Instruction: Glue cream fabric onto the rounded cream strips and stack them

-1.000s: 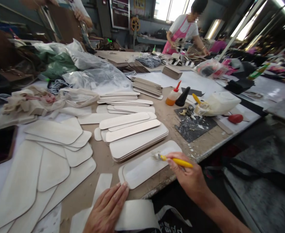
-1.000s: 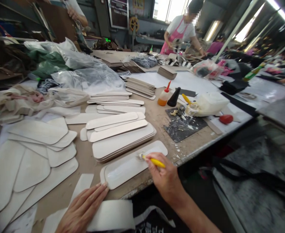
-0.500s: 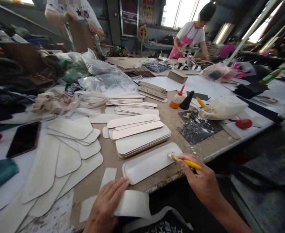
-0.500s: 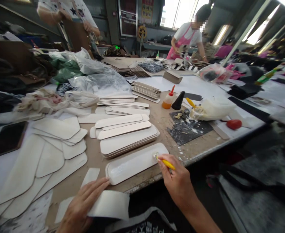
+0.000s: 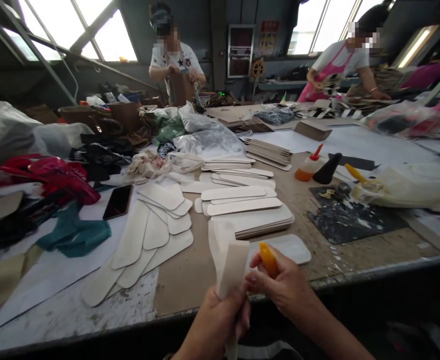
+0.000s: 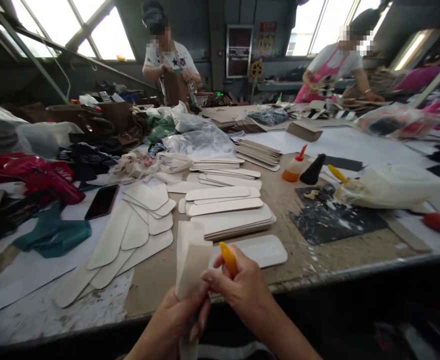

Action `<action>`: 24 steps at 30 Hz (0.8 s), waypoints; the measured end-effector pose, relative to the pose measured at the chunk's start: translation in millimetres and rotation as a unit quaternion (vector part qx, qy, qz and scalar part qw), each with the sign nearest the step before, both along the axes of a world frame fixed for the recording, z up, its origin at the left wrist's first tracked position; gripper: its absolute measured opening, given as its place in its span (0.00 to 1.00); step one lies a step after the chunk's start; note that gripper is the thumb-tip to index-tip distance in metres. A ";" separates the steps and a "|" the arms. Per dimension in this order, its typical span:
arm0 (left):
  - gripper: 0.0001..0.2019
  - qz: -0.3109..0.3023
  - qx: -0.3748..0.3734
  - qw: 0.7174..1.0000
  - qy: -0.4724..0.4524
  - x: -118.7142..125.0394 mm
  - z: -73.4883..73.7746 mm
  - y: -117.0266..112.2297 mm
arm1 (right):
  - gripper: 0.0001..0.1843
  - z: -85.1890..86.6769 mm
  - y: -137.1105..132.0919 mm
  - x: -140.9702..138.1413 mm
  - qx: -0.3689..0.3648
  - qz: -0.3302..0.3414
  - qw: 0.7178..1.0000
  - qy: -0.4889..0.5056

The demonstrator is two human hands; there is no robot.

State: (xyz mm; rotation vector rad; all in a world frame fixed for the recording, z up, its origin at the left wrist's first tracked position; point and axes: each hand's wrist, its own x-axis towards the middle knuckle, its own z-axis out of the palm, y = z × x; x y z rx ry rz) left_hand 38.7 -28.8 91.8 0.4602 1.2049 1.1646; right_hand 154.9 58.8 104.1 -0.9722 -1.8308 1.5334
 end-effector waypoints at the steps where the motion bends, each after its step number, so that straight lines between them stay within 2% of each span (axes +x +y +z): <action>1: 0.26 -0.013 -0.003 1.000 0.009 3.6 -1.6 -0.6 | 0.18 0.9 -1.9 -2.9 -0.039 0.001 0.999 0.015; 3: 0.26 -0.024 -0.005 1.000 0.016 9.0 -4.1 -1.0 | 0.19 3.6 -5.1 -4.0 -0.078 -0.005 0.996 0.040; 7: 0.24 0.004 0.022 1.000 0.007 12.2 -10.2 2.0 | 0.19 6.8 -7.4 5.3 -0.079 0.003 0.996 0.041; 11: 0.22 0.102 0.065 0.992 -0.032 16.5 -18.7 8.2 | 0.20 0.7 -5.9 10.3 -0.080 -0.015 0.996 0.044; 13: 0.22 0.167 0.041 0.983 -0.064 23.6 -18.7 10.9 | 0.20 -5.1 -5.4 9.8 -0.098 -0.049 0.993 0.045; 16: 0.20 0.221 0.011 0.971 -0.088 36.5 -12.9 12.8 | 0.23 -14.0 -5.4 10.9 -0.125 -0.087 0.988 0.033; 19: 0.18 0.256 0.007 0.962 -0.095 44.4 -10.5 12.7 | 0.22 -19.4 -4.5 15.5 -0.060 -0.118 0.991 0.014; 21: 0.18 0.263 0.011 0.960 -0.095 46.1 -15.5 12.5 | 0.20 -20.8 -3.9 18.3 -0.033 -0.115 0.993 0.001; 24: 0.20 0.214 0.025 0.972 -0.099 46.9 -29.0 13.0 | 0.20 -21.9 -3.6 20.6 -0.062 -0.092 0.994 -0.015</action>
